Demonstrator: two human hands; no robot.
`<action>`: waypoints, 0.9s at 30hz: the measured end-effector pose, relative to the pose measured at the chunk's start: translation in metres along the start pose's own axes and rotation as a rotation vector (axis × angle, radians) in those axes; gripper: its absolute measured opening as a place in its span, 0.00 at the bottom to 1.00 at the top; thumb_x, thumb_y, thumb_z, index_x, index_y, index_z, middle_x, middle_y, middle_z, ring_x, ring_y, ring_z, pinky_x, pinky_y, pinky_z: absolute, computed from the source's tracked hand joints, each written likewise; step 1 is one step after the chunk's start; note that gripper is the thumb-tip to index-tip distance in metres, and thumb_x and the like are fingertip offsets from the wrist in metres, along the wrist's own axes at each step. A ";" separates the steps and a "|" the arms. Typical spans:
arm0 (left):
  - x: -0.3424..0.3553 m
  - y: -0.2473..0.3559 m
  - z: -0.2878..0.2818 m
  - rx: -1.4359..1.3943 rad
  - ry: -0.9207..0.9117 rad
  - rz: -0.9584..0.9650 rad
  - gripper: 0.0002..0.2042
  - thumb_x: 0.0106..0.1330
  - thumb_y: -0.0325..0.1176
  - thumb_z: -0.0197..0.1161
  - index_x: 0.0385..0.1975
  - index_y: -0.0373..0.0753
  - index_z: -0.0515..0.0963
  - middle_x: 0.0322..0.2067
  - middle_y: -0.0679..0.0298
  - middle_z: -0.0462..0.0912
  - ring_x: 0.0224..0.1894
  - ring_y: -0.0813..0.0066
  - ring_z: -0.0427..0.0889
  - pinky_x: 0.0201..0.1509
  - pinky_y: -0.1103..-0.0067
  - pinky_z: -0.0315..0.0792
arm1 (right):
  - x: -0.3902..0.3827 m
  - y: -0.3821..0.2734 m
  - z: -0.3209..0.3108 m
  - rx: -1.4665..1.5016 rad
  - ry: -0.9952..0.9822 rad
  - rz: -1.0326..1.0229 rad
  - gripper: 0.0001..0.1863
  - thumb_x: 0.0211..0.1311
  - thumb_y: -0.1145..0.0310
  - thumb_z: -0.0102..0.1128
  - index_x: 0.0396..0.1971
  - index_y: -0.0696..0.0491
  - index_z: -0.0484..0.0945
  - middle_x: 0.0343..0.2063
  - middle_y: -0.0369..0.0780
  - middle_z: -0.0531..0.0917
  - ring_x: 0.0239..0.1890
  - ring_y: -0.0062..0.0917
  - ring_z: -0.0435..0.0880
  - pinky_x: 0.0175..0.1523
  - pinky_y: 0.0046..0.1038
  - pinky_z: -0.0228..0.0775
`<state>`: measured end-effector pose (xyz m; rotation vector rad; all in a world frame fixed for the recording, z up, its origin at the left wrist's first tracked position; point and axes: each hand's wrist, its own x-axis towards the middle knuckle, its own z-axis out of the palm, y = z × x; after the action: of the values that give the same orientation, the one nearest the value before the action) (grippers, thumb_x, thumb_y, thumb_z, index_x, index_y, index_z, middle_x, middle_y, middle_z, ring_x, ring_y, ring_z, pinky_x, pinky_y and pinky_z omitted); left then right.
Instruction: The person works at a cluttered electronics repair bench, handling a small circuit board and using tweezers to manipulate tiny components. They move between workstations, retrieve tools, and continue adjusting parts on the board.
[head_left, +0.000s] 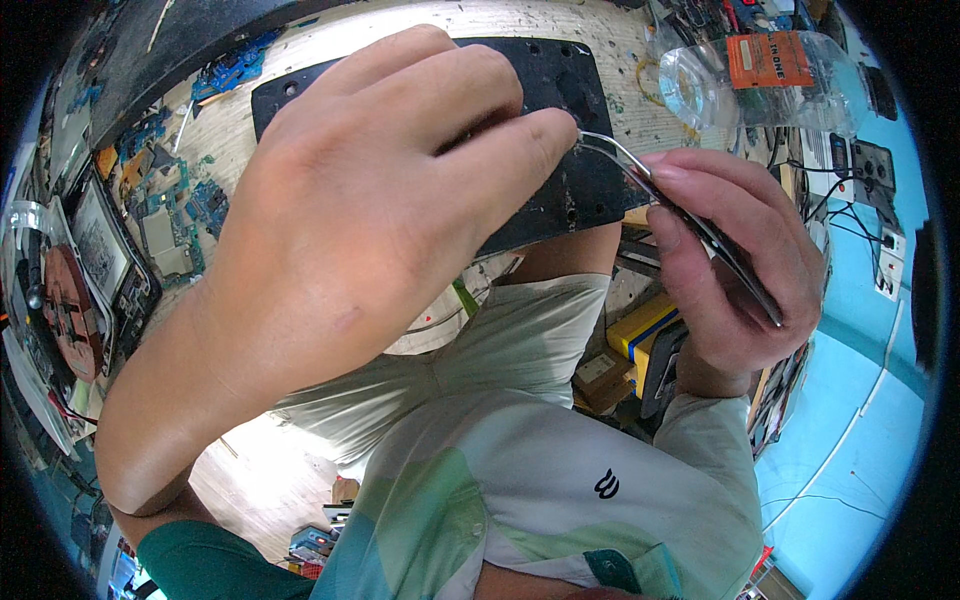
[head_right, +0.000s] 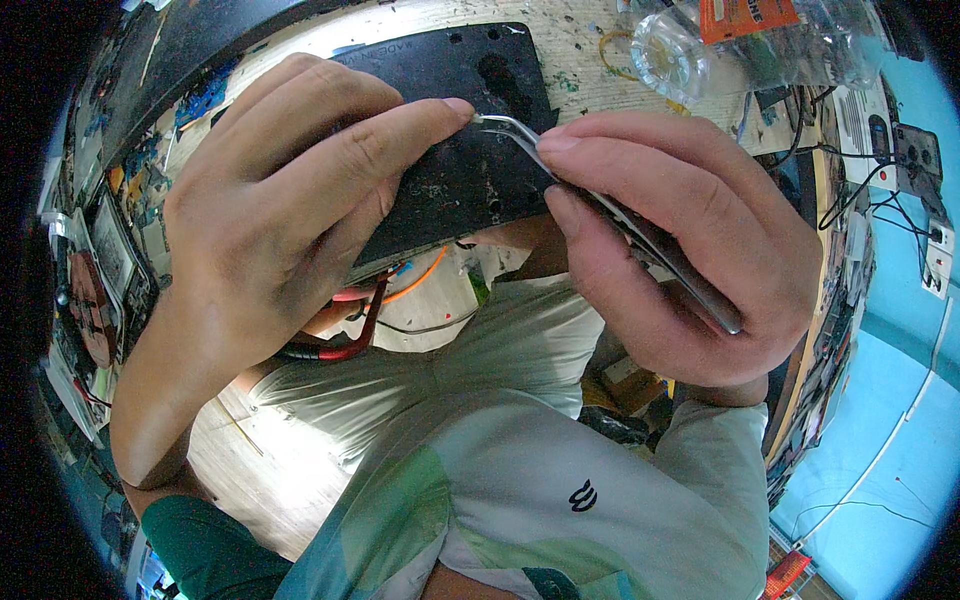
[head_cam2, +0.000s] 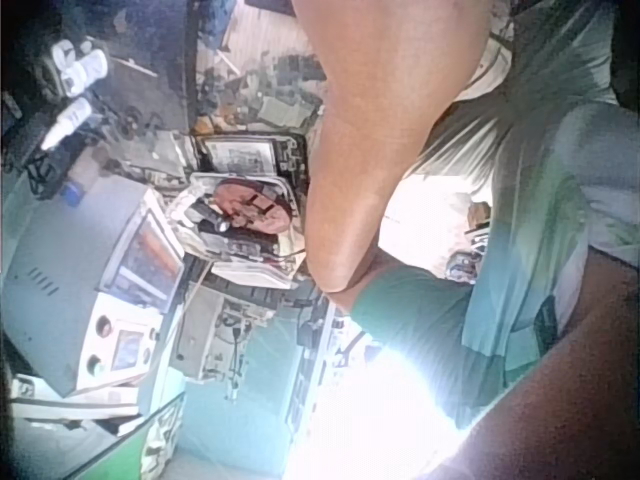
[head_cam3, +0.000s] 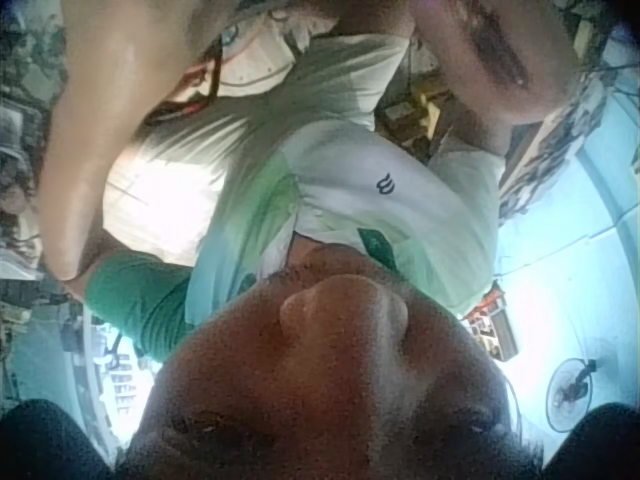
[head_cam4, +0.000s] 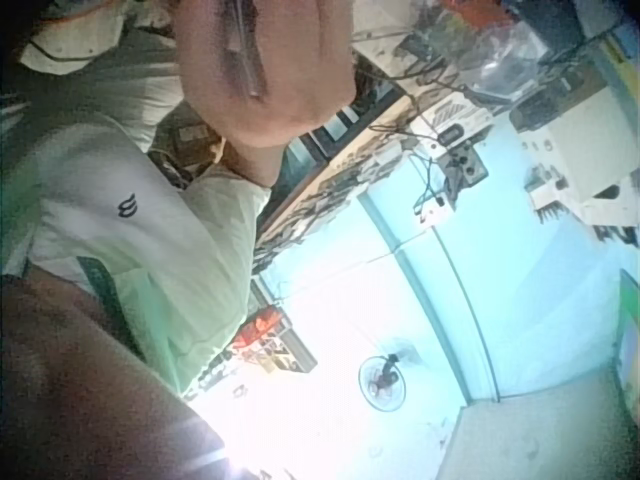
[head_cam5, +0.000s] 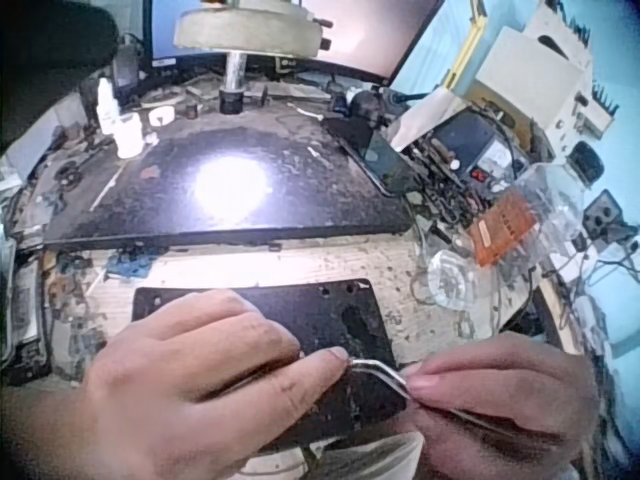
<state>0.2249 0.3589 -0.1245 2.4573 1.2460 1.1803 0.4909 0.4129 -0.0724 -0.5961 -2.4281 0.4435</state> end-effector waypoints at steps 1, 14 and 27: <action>0.000 0.001 -0.001 -0.001 -0.004 -0.006 0.21 0.54 0.17 0.73 0.51 0.33 0.88 0.37 0.55 0.83 0.37 0.58 0.84 0.41 0.69 0.78 | 0.000 0.000 0.000 -0.028 -0.015 -0.007 0.17 0.53 0.84 0.74 0.46 0.62 0.89 0.42 0.52 0.91 0.46 0.39 0.93 0.51 0.32 0.84; 0.000 0.001 -0.001 0.012 -0.009 -0.018 0.21 0.54 0.17 0.73 0.52 0.34 0.88 0.37 0.55 0.84 0.38 0.58 0.84 0.42 0.69 0.78 | -0.002 -0.002 0.002 -0.007 -0.004 0.036 0.16 0.55 0.84 0.74 0.46 0.61 0.89 0.44 0.52 0.91 0.47 0.39 0.93 0.52 0.33 0.85; 0.000 0.000 0.000 0.019 0.007 0.002 0.21 0.56 0.18 0.73 0.52 0.34 0.88 0.37 0.56 0.84 0.38 0.59 0.85 0.42 0.69 0.78 | 0.000 0.002 0.002 -0.002 -0.022 -0.025 0.17 0.55 0.83 0.74 0.47 0.60 0.89 0.44 0.51 0.91 0.47 0.38 0.93 0.51 0.32 0.85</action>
<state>0.2245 0.3591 -0.1246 2.4706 1.2630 1.1836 0.4903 0.4139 -0.0745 -0.5636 -2.4546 0.4394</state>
